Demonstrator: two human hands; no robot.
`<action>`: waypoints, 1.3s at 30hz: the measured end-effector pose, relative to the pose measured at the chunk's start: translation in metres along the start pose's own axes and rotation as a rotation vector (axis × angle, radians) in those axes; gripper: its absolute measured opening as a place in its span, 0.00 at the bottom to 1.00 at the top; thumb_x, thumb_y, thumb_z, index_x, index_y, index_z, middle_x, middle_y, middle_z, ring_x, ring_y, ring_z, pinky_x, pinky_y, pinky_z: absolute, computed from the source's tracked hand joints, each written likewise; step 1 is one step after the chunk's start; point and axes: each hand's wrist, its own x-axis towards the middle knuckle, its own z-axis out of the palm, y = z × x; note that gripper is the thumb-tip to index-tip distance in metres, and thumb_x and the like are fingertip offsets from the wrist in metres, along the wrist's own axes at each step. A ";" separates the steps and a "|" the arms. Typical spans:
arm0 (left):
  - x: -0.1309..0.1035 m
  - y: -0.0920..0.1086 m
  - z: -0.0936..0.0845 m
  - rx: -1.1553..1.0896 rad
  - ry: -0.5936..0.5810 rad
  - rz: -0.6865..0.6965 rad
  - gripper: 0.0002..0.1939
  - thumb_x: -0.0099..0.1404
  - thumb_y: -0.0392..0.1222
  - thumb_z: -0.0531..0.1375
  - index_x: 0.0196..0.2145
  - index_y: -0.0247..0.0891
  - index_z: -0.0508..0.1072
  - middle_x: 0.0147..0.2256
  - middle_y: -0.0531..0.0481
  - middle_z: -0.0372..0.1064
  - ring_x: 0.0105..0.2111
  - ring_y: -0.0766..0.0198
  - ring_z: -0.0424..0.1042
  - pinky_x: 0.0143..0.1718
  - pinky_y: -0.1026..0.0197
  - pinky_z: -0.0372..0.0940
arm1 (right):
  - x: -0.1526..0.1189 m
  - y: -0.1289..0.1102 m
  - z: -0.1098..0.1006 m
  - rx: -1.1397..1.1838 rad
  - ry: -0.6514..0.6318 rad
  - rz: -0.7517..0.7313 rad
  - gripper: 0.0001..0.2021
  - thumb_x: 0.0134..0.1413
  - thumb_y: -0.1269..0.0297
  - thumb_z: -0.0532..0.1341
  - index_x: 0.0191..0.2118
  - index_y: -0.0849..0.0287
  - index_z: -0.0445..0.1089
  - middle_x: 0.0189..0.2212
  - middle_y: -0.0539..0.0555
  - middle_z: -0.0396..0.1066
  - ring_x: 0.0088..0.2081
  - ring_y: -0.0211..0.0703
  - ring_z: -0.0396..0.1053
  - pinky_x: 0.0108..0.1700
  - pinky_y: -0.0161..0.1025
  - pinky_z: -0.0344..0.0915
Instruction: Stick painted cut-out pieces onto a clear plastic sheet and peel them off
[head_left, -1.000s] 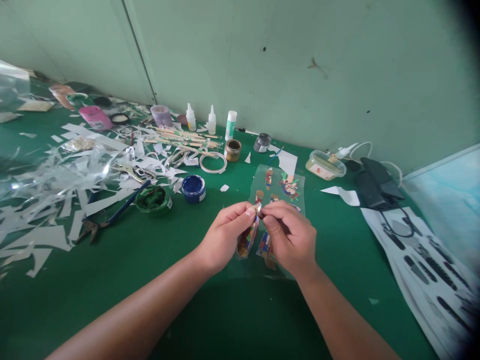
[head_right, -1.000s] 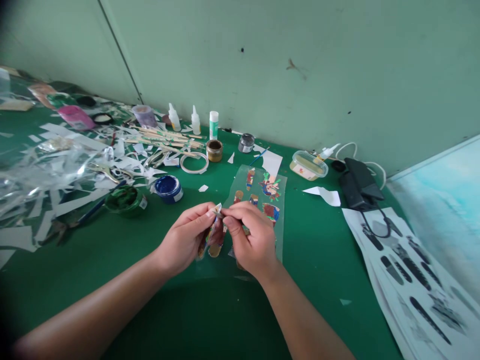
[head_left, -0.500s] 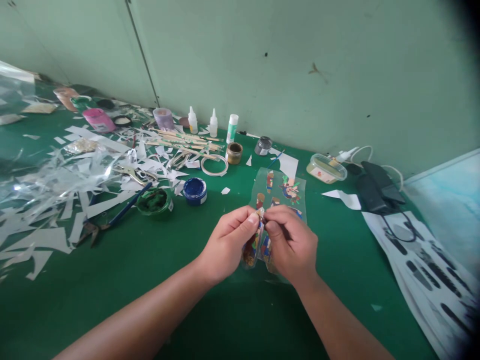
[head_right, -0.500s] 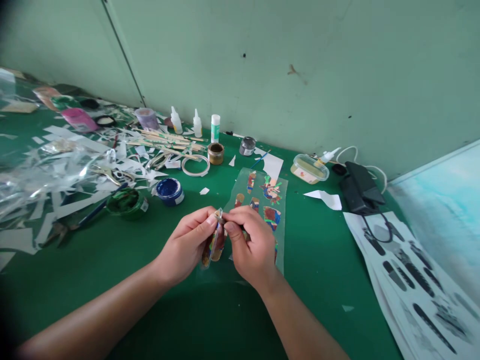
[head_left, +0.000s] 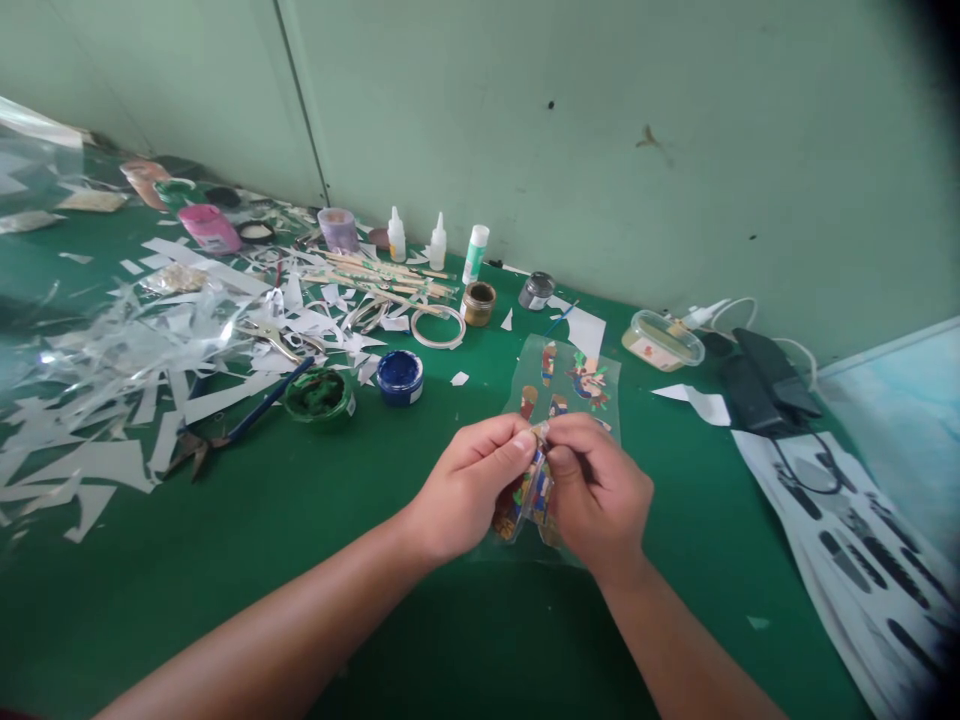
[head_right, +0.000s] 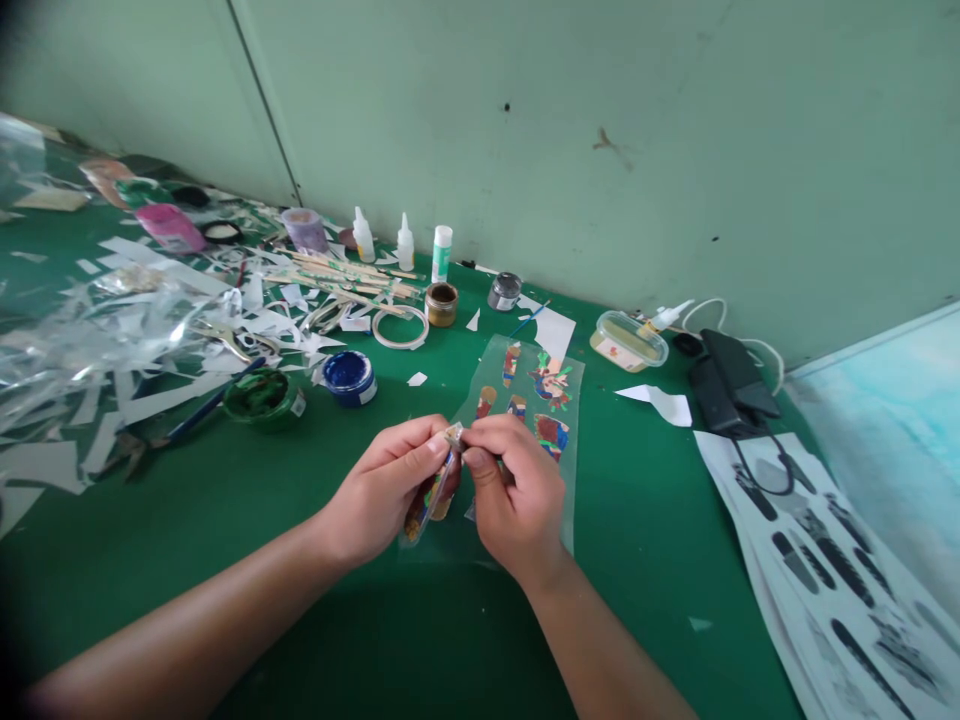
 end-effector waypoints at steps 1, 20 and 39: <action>0.000 -0.001 0.000 -0.005 -0.005 -0.001 0.19 0.67 0.54 0.56 0.25 0.38 0.61 0.20 0.56 0.54 0.19 0.70 0.54 0.20 0.64 0.48 | 0.000 0.000 0.000 -0.009 0.007 -0.009 0.06 0.61 0.73 0.60 0.39 0.55 0.72 0.35 0.51 0.74 0.38 0.40 0.72 0.42 0.39 0.69; 0.003 -0.002 -0.003 -0.054 -0.032 -0.020 0.20 0.65 0.52 0.59 0.24 0.38 0.59 0.20 0.56 0.52 0.20 0.70 0.54 0.23 0.63 0.46 | 0.001 0.002 0.001 -0.014 0.023 -0.029 0.06 0.61 0.74 0.60 0.39 0.55 0.70 0.36 0.50 0.73 0.40 0.39 0.70 0.45 0.38 0.67; 0.001 -0.008 0.001 0.015 -0.054 -0.006 0.20 0.69 0.52 0.56 0.25 0.37 0.61 0.21 0.56 0.54 0.21 0.71 0.52 0.23 0.63 0.47 | 0.015 0.019 -0.020 0.025 0.265 0.179 0.04 0.62 0.65 0.61 0.38 0.56 0.73 0.34 0.52 0.73 0.35 0.40 0.71 0.36 0.38 0.69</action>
